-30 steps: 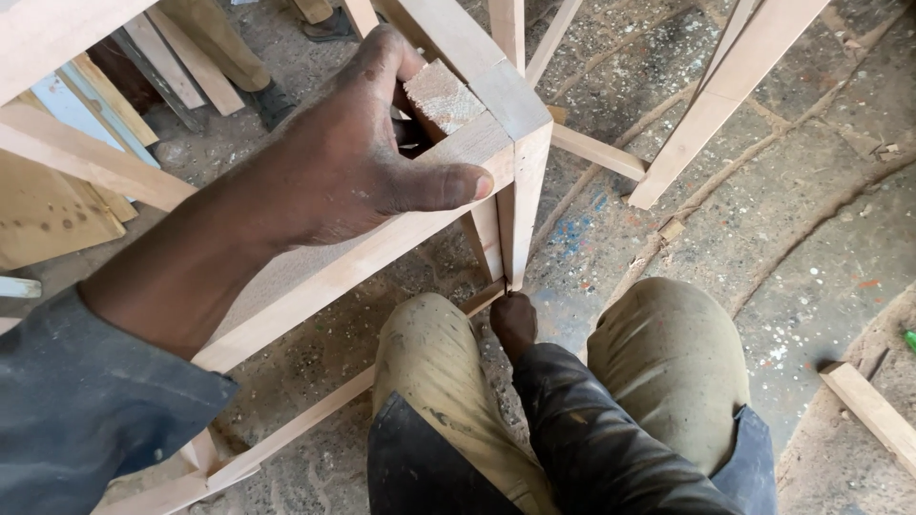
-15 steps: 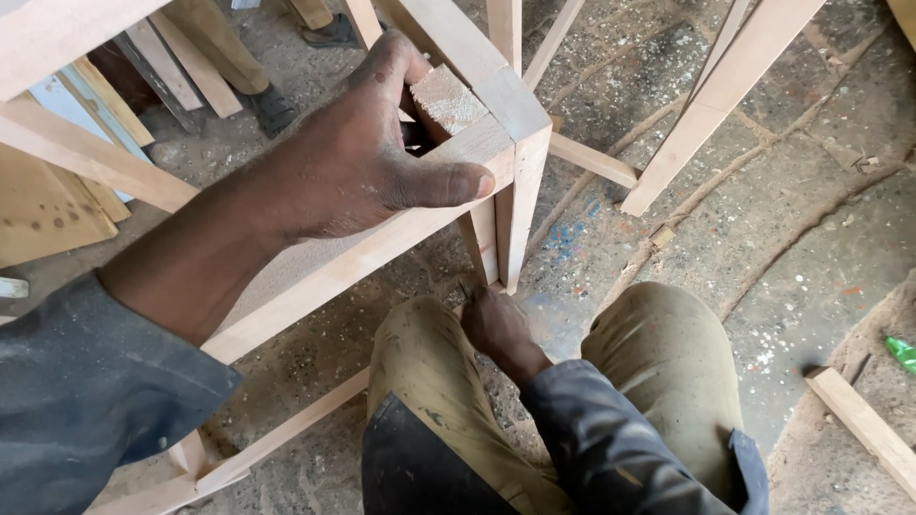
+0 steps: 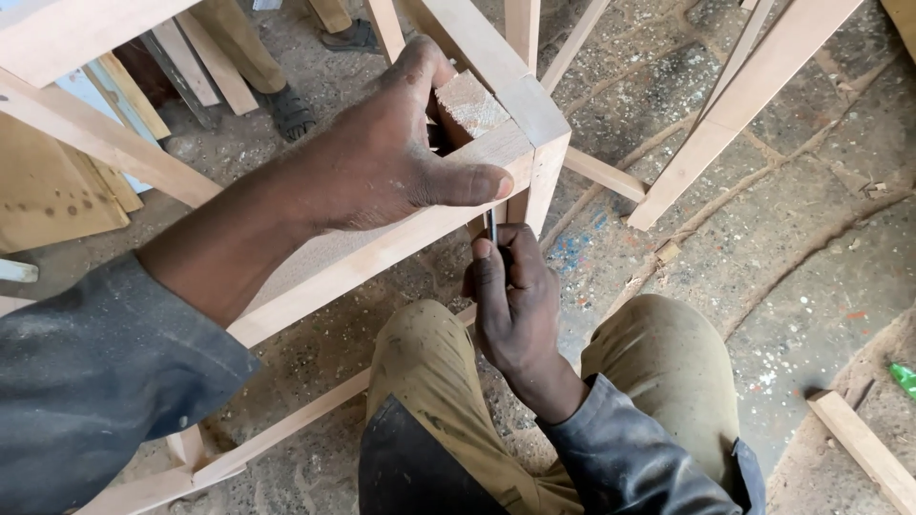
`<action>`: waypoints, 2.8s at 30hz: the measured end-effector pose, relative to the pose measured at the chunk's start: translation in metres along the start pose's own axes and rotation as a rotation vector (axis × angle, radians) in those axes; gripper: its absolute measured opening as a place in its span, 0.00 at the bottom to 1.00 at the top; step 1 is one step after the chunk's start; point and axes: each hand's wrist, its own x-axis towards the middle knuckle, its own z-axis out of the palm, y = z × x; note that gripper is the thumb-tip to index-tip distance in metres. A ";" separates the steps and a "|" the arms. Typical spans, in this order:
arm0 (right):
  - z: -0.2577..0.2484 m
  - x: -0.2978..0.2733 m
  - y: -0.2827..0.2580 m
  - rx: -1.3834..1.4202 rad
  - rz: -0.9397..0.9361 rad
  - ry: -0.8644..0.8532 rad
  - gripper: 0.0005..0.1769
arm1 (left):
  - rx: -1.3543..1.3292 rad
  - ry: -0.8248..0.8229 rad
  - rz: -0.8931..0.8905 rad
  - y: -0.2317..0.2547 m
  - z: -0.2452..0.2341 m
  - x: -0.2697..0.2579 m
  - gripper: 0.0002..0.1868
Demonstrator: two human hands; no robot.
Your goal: Measuring a piece of wood with a square ruler, marking it with a pencil, and then cutting it to size using a hand saw.
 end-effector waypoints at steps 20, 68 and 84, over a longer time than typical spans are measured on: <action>-0.007 0.008 -0.005 -0.055 0.080 0.016 0.12 | -0.005 0.031 0.046 -0.004 0.001 0.003 0.29; -0.114 -0.033 0.052 -0.374 0.384 -0.232 0.15 | -0.183 -0.076 -0.033 -0.050 -0.004 0.035 0.34; -0.086 -0.043 0.057 -0.449 0.561 -0.190 0.16 | -1.316 0.464 0.554 -0.068 -0.078 0.038 0.19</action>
